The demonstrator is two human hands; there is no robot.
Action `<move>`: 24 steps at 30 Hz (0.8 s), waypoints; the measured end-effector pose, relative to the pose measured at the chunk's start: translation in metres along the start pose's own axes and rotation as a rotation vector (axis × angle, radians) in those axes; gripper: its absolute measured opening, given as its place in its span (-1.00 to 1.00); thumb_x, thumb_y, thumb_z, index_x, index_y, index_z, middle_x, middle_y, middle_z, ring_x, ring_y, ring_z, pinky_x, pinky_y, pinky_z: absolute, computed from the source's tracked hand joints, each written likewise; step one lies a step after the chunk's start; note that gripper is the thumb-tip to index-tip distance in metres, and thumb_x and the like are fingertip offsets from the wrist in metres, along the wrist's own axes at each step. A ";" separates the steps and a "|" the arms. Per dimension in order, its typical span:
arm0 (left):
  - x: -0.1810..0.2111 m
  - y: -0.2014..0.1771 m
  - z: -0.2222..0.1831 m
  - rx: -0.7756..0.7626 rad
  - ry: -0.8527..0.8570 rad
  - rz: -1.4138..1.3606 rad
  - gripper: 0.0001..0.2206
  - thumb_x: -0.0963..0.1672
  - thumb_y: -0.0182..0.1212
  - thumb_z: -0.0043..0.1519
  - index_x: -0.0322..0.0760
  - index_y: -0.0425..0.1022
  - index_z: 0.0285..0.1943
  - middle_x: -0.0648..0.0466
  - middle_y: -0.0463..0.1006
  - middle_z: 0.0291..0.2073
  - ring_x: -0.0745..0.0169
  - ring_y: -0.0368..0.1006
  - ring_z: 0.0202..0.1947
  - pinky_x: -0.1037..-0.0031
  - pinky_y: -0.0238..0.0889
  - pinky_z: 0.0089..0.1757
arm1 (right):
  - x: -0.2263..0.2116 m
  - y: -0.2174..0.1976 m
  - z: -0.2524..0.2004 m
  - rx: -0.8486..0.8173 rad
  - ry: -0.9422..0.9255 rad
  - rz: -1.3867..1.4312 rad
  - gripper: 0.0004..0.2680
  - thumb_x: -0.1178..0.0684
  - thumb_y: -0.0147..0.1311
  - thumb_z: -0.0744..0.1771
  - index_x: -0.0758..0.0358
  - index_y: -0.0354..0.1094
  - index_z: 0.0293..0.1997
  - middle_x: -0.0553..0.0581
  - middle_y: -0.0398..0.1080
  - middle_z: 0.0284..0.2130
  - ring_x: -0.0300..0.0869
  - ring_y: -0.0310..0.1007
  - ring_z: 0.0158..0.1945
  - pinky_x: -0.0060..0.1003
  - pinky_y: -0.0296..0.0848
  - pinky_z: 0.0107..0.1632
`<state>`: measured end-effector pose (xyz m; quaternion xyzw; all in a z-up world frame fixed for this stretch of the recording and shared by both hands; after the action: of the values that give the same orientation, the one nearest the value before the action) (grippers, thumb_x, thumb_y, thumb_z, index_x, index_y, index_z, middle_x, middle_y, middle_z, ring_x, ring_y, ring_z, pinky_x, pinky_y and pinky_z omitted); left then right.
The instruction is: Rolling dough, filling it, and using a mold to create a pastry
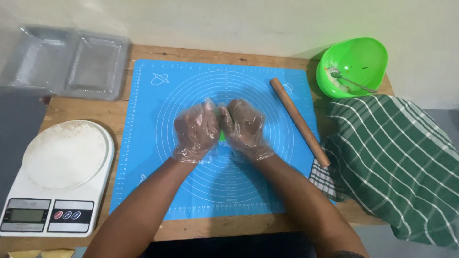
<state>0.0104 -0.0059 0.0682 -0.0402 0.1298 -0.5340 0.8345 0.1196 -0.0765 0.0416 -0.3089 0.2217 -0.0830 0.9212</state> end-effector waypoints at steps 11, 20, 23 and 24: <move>-0.010 0.003 0.009 -0.062 -0.037 -0.285 -0.87 -0.29 0.08 0.28 -0.42 0.42 -0.36 0.12 0.20 -0.69 0.16 0.21 -0.75 0.38 0.12 -0.66 | 0.013 0.007 -0.010 -0.057 0.052 0.085 -0.72 -0.11 -0.13 0.44 0.12 0.27 -0.44 0.04 0.21 -0.75 -0.16 0.36 -0.69 -0.35 0.26 -0.65; -0.013 0.009 0.009 -0.140 -0.185 -0.408 -0.87 -0.24 0.00 0.32 -0.36 0.44 -0.28 0.08 0.28 -0.63 0.11 0.28 -0.66 0.33 0.18 -0.58 | 0.003 -0.001 -0.002 -0.004 0.158 0.131 -0.72 -0.18 0.05 0.40 0.06 0.28 -0.48 0.03 0.32 -0.72 -0.10 0.42 -0.66 -0.31 0.43 -0.58; -0.016 0.011 0.007 -0.175 -0.245 -0.447 -0.86 -0.21 -0.03 0.33 -0.34 0.44 -0.25 0.07 0.31 -0.61 0.10 0.31 -0.63 0.31 0.20 -0.55 | 0.021 0.019 -0.010 -0.100 0.179 0.016 -0.66 -0.31 -0.05 0.39 0.06 0.24 -0.49 0.10 0.20 -0.70 0.08 0.40 -0.61 -0.14 0.27 -0.62; -0.016 0.010 0.007 -0.174 -0.245 -0.446 -0.86 -0.21 -0.03 0.33 -0.34 0.44 -0.25 0.07 0.31 -0.61 0.10 0.31 -0.63 0.31 0.20 -0.55 | 0.010 0.024 0.001 -0.099 0.178 0.017 -0.66 -0.31 -0.05 0.39 0.06 0.24 -0.49 0.10 0.20 -0.70 0.08 0.40 -0.61 -0.14 0.27 -0.62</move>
<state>0.0146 0.0126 0.0757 -0.2038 0.0614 -0.6824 0.6992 0.1297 -0.0595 0.0241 -0.3438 0.3088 -0.0913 0.8821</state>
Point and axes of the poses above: each hand's wrist, its own z-axis towards the middle knuckle, its own y-axis out of the palm, x = y × z, the point moved 6 cm from there along z, towards the middle knuckle
